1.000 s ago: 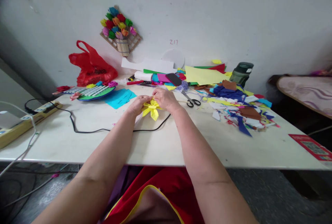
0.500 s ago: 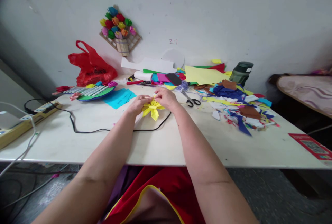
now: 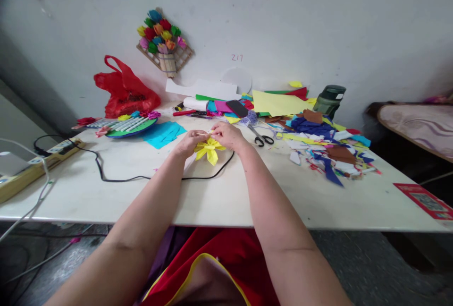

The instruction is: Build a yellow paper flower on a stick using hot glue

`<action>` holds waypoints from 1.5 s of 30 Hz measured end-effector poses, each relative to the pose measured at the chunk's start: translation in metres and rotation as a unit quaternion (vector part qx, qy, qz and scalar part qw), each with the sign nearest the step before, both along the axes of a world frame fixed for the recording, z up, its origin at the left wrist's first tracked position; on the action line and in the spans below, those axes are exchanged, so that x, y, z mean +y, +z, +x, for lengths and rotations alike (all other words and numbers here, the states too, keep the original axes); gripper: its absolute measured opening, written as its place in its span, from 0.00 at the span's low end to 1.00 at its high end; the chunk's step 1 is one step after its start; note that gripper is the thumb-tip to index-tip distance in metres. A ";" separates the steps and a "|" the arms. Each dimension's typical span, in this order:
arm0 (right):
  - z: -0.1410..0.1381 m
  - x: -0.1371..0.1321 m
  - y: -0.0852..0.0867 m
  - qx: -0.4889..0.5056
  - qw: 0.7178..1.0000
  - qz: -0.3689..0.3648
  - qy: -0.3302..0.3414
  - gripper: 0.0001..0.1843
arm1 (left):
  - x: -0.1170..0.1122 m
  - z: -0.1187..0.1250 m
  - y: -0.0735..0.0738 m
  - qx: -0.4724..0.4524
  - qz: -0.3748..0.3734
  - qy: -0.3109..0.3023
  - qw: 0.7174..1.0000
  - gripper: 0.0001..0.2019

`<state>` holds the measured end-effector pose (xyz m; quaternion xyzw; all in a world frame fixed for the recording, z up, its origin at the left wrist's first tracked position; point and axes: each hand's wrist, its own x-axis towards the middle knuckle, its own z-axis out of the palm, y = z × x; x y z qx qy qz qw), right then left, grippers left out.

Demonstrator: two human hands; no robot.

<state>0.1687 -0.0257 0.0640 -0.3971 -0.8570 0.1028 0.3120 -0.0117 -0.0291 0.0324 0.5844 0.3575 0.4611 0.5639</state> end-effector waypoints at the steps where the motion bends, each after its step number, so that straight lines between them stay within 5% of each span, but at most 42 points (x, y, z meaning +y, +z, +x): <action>1: 0.000 0.000 0.000 -0.008 1.000 0.002 0.000 0.09 | 0.000 0.000 0.000 0.002 0.003 -0.001 1.000 0.17; 18: -0.005 -0.009 0.004 -0.048 0.995 0.079 -0.023 0.10 | -0.002 0.002 0.003 -0.014 -0.038 0.009 0.999 0.14; 37: -0.004 -0.003 -0.001 0.009 0.999 0.019 -0.039 0.05 | -0.004 0.001 0.005 0.039 0.000 0.027 0.999 0.20; 45: 0.004 -0.008 0.005 -0.036 0.999 0.018 -0.002 0.12 | -0.007 0.000 0.008 0.021 0.004 0.015 1.000 0.21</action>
